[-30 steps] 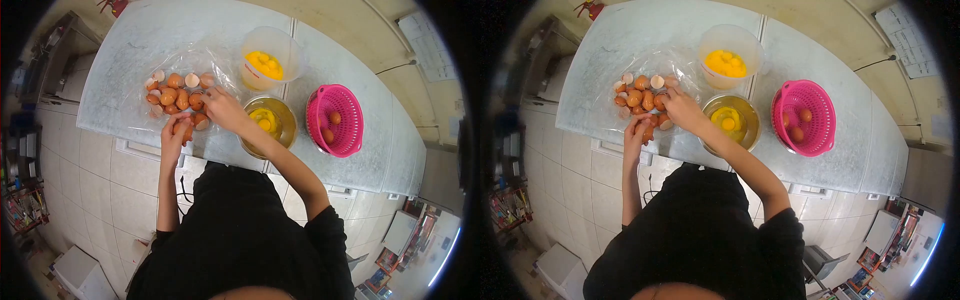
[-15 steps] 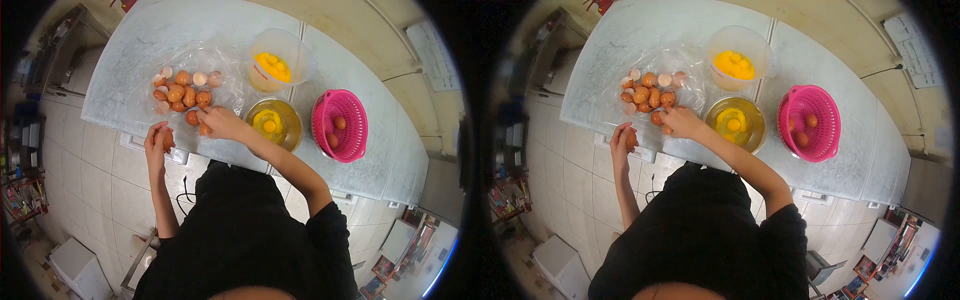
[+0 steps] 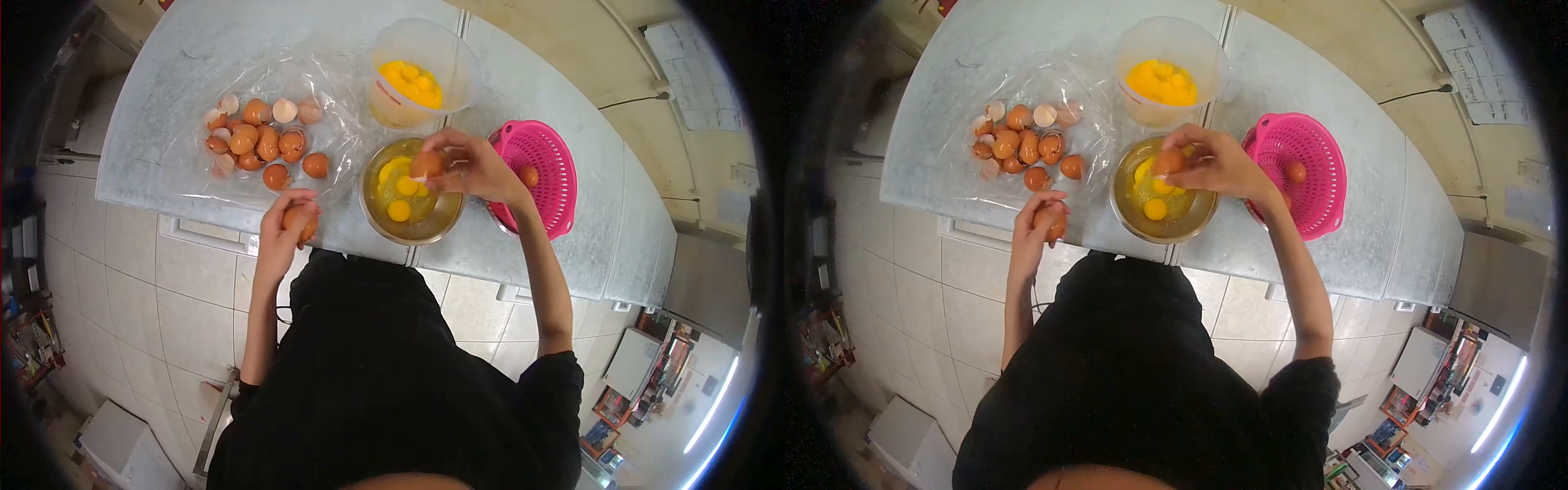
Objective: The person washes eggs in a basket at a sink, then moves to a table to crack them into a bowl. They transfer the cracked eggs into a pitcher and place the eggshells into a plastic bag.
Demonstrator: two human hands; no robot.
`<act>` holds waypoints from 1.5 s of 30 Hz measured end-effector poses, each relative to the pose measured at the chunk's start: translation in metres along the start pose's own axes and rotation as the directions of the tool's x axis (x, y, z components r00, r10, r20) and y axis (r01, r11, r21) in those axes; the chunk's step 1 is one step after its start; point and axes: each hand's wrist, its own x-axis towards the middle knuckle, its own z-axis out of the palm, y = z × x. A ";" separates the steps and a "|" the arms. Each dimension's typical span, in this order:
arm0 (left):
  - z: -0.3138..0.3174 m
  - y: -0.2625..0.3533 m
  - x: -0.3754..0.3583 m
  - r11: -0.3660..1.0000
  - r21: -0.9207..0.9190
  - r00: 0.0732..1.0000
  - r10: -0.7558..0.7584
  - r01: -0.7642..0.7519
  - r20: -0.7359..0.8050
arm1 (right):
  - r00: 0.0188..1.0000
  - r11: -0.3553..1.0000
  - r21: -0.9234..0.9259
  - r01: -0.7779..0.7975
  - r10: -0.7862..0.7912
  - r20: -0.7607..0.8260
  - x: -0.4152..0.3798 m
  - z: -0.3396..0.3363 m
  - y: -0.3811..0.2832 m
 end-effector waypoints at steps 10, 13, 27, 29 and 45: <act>0.020 0.003 0.004 1.000 0.019 0.998 0.014 -0.015 0.067 | 0.957 0.559 -0.822 0.107 0.167 0.238 0.014 0.025 0.070; 0.016 0.006 0.002 1.000 0.004 0.999 0.006 -0.006 0.042 | 0.971 0.644 -0.740 0.193 -0.016 0.239 0.022 0.016 0.069; 0.009 0.002 -0.007 1.000 0.005 0.999 -0.005 0.005 -0.032 | 0.933 0.718 -0.677 0.159 0.116 0.342 0.017 0.003 0.078; 0.011 0.003 -0.007 1.000 0.007 0.999 0.013 -0.013 -0.049 | 0.943 0.708 -0.694 0.132 0.125 0.307 0.021 0.003 0.081; 0.006 -0.001 -0.009 1.000 0.022 0.999 0.015 -0.014 -0.040 | 0.928 0.670 -0.729 0.142 0.165 0.333 0.034 0.006 0.078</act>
